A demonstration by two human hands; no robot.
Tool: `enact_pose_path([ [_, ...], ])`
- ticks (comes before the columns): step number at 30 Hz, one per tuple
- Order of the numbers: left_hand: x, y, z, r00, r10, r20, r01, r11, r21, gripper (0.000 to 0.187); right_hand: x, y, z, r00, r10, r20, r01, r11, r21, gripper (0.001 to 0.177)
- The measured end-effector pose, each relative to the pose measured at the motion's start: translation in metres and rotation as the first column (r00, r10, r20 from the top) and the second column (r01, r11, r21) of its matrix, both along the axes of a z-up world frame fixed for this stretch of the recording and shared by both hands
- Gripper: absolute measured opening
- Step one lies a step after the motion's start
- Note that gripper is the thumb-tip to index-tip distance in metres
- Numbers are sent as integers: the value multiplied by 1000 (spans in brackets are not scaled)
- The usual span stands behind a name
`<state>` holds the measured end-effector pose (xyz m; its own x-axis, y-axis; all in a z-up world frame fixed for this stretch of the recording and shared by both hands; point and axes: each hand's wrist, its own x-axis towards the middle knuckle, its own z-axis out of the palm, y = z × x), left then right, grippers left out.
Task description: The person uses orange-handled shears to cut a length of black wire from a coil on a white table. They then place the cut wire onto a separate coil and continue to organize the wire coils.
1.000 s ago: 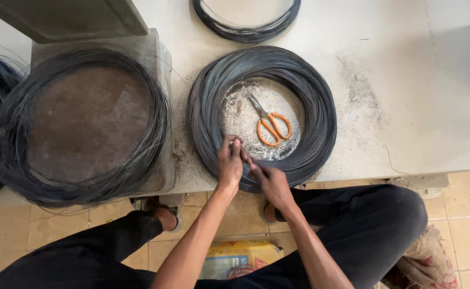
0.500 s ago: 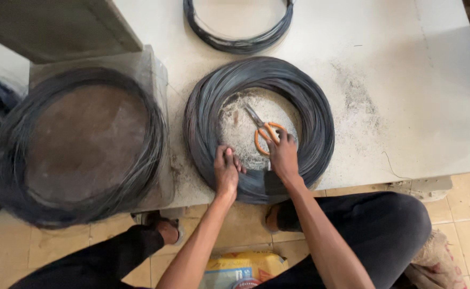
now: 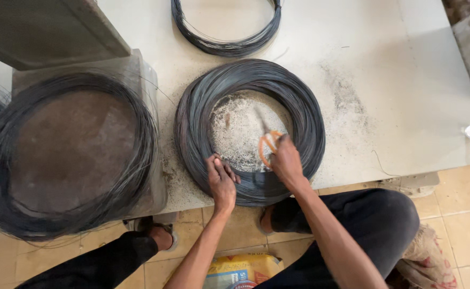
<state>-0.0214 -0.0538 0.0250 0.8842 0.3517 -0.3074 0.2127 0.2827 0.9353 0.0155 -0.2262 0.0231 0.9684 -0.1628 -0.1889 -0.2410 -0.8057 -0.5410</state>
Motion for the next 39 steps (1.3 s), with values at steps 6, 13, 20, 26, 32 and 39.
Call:
enact_pose_path([
  [6,1,-4,44,994,19,-107,-27,997,-69,22,-50,-43,53,852,-523,-22,523,848,87,38],
  [13,3,-17,71,986,57,-159,-95,965,-245,19,-102,-72,33,774,-596,-212,632,747,206,56],
  [20,-6,-19,65,983,20,-183,-63,970,-236,19,-93,-70,13,721,-692,-39,609,607,511,41],
  [26,-15,-20,41,981,28,-193,-41,997,-64,18,-80,-83,45,689,-721,80,523,571,633,33],
  [32,-18,-13,-18,992,65,-111,13,810,586,55,-81,-89,51,696,-699,166,438,596,673,33],
  [39,50,-37,104,939,-296,174,140,794,592,30,-93,-106,38,701,-689,180,437,616,656,34],
])
